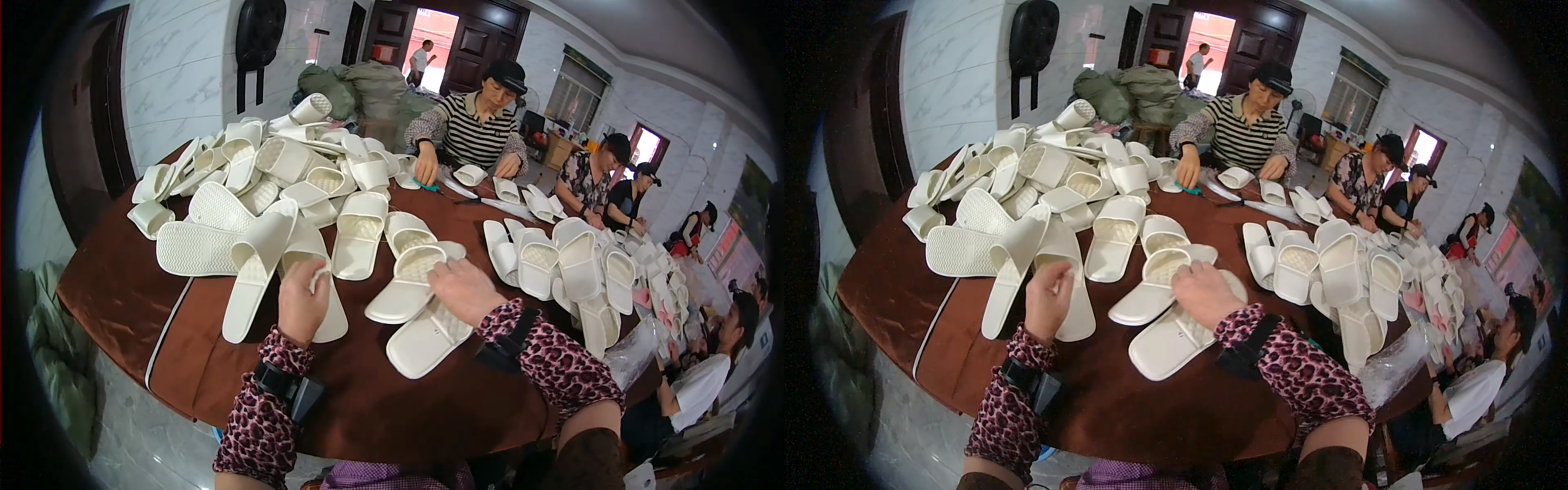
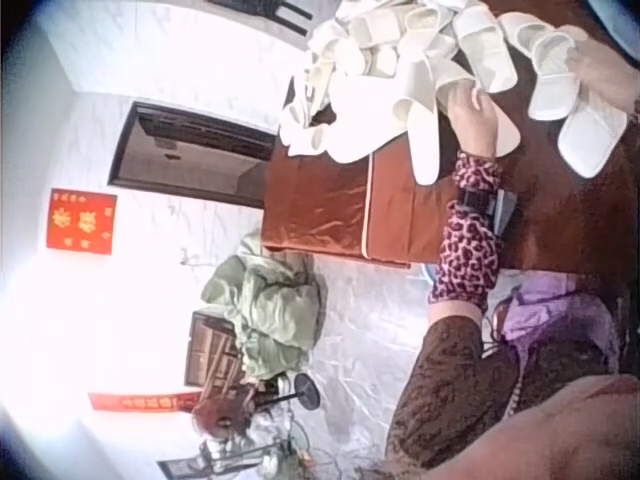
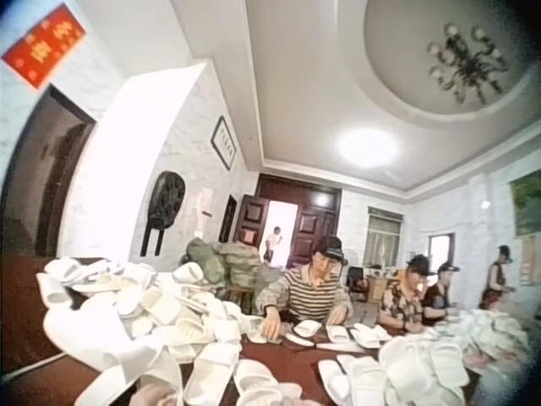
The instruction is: Sewing and assembling white slippers in a workshop environment.
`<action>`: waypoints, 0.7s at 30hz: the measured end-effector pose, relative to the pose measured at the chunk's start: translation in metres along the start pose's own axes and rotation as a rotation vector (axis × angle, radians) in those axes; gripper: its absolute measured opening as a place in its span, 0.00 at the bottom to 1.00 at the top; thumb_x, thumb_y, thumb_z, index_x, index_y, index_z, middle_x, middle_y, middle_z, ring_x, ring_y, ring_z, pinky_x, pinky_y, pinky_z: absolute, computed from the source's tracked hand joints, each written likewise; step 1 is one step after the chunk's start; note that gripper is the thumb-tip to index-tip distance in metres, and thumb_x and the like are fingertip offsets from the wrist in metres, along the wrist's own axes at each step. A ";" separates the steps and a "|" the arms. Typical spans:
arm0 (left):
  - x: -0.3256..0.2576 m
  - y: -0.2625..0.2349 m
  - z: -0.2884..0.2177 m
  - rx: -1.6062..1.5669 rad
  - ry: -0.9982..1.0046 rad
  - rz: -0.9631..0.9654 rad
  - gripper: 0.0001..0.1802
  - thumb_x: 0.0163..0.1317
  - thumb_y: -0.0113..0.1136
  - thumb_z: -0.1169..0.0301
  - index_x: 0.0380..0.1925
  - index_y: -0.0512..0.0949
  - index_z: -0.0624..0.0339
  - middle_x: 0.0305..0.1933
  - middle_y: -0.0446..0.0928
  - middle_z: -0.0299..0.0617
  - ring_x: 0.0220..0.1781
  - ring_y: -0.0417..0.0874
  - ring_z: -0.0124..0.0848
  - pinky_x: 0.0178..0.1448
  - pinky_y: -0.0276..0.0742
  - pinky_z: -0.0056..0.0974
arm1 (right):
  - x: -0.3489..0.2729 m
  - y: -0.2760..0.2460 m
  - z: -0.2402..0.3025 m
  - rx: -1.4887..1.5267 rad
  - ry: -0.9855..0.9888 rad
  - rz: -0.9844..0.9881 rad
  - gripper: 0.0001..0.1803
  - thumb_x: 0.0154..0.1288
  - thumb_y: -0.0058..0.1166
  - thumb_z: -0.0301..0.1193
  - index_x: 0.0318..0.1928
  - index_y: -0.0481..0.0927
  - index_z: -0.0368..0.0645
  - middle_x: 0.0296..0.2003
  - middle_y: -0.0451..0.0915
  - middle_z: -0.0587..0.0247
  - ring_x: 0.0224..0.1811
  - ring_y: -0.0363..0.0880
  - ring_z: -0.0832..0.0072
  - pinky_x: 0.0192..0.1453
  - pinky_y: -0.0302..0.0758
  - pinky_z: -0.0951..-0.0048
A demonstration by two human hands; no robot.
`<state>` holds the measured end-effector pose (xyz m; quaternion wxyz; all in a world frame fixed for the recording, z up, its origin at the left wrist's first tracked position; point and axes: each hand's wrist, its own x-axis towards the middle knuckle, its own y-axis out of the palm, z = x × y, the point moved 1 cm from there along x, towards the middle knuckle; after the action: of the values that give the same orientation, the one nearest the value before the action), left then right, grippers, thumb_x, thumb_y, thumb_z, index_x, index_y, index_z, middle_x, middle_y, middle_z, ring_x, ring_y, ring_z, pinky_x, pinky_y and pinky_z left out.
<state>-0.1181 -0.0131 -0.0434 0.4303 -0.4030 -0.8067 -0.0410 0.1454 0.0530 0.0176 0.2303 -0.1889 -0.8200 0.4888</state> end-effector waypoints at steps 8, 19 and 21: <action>0.023 -0.028 -0.008 0.260 0.062 -0.366 0.17 0.52 0.54 0.78 0.45 0.74 0.64 0.47 0.73 0.50 0.50 0.72 0.49 0.54 0.66 0.47 | -0.062 -0.005 -0.144 -0.192 0.237 -0.167 0.06 0.54 0.45 0.26 0.30 0.76 0.39 0.30 0.77 0.52 0.37 0.76 0.55 0.43 0.72 0.57; 0.015 -0.041 0.042 0.425 -0.548 -0.132 0.32 0.53 0.61 0.54 0.52 0.70 0.66 0.54 0.69 0.59 0.53 0.74 0.54 0.54 0.67 0.55 | -0.123 -0.036 -0.230 -0.298 0.740 -0.034 0.14 0.50 0.57 0.25 0.40 0.76 0.39 0.45 0.76 0.50 0.47 0.75 0.51 0.49 0.73 0.57; 0.014 -0.039 0.036 0.514 -0.526 -0.062 0.30 0.53 0.61 0.54 0.52 0.72 0.60 0.54 0.69 0.61 0.52 0.74 0.57 0.55 0.67 0.55 | -0.094 -0.022 -0.205 -0.078 0.610 -0.139 0.19 0.51 0.56 0.26 0.47 0.76 0.37 0.44 0.77 0.47 0.48 0.75 0.52 0.52 0.71 0.58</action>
<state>-0.1734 -0.0155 -0.0447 0.2937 -0.2540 -0.8855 0.2550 0.3362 0.1391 0.1045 0.4912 -0.2789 -0.7421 0.3607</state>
